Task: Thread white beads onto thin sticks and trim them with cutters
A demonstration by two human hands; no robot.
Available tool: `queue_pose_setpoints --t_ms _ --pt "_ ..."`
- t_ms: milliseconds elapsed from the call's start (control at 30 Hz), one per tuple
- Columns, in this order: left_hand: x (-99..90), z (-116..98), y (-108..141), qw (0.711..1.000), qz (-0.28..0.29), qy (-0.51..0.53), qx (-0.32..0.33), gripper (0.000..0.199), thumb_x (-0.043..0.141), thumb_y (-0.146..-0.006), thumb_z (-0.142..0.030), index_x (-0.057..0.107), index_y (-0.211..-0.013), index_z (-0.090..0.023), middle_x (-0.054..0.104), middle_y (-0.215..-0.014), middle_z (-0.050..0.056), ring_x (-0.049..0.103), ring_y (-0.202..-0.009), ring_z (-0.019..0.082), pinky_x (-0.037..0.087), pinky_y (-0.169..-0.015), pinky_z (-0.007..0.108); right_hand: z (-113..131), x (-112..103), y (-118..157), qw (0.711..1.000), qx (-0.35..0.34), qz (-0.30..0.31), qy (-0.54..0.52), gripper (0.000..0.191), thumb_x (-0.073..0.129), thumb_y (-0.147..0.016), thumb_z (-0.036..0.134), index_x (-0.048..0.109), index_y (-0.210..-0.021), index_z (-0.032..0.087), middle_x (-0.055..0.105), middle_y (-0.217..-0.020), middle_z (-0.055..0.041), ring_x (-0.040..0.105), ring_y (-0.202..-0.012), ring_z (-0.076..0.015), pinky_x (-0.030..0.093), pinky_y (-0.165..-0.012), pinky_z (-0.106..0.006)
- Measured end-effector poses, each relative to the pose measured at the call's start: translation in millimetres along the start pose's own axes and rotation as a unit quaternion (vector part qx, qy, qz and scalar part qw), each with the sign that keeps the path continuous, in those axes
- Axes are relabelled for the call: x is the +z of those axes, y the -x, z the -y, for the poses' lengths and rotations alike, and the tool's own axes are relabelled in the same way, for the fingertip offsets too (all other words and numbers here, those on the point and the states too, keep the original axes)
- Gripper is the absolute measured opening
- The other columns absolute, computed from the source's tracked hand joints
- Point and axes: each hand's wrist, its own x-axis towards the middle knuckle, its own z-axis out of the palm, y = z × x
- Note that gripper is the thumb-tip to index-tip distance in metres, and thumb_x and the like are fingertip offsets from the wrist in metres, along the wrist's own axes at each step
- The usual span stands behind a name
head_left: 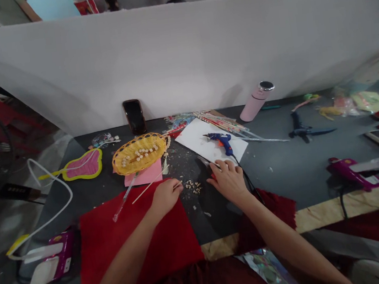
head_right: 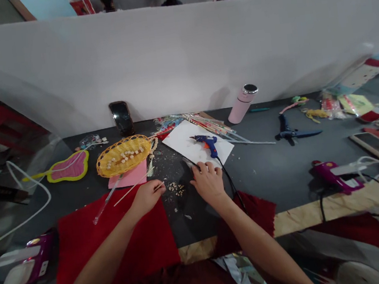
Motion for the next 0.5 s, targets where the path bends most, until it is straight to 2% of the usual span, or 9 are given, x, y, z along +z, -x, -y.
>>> queue_pose_setpoints --t_ms 100,200,367,433,500 --pt "4.1 -2.0 -10.5 0.998 -0.008 0.06 0.001 0.012 0.052 -0.078 -0.027 0.062 -0.075 -0.019 0.062 -0.07 0.001 0.054 -0.067 0.015 0.035 -0.06 0.024 12.3 -13.5 -7.7 0.999 -0.043 0.009 -0.028 0.031 0.048 -0.088 0.023 0.054 -0.117 0.027 0.049 -0.126 -0.0096 0.036 -0.114 -0.0324 0.033 -0.087 -0.047" --pt "7.9 -0.2 -15.3 0.991 -0.02 0.129 -0.004 0.012 0.055 -0.075 -0.023 0.062 -0.083 -0.019 0.065 -0.077 0.001 0.057 -0.071 0.015 0.039 -0.064 0.024 25.3 -17.6 -16.7 0.992 -0.088 0.045 -0.075 0.025 0.042 -0.09 0.019 0.06 -0.107 0.023 0.059 -0.111 -0.0091 0.045 -0.104 -0.0273 0.036 -0.084 -0.04" --pt "2.7 0.9 -10.7 0.967 -0.038 0.247 -0.045 0.017 0.058 -0.073 -0.025 0.062 -0.087 -0.018 0.067 -0.082 0.002 0.059 -0.077 0.016 0.043 -0.069 0.025 40.5 0.2 -25.5 0.983 -0.121 0.069 -0.118 0.02 0.041 -0.091 0.022 0.061 -0.095 0.02 0.063 -0.092 -0.0066 0.053 -0.091 -0.0207 0.038 -0.08 -0.029" --pt "-2.1 -0.5 -7.0 0.948 -0.043 0.307 -0.075 0.021 0.06 -0.072 -0.03 0.062 -0.088 -0.017 0.066 -0.078 0.002 0.058 -0.069 0.015 0.042 -0.063 0.023 43.2 10.3 -26.2 0.983 -0.118 0.07 -0.121 0.019 0.043 -0.091 0.023 0.062 -0.092 0.021 0.063 -0.091 -0.0056 0.054 -0.089 -0.0198 0.039 -0.078 -0.028" --pt "-5.3 -0.4 -4.2 0.921 -0.052 0.37 -0.111 0.029 0.062 -0.071 -0.037 0.062 -0.09 -0.015 0.065 -0.073 0.002 0.051 -0.053 0.01 0.037 -0.05 0.02 43.9 18.9 -26.5 0.983 -0.113 0.07 -0.126 0.018 0.044 -0.091 0.024 0.061 -0.09 0.021 0.063 -0.091 -0.0052 0.055 -0.088 -0.0191 0.039 -0.076 -0.027"
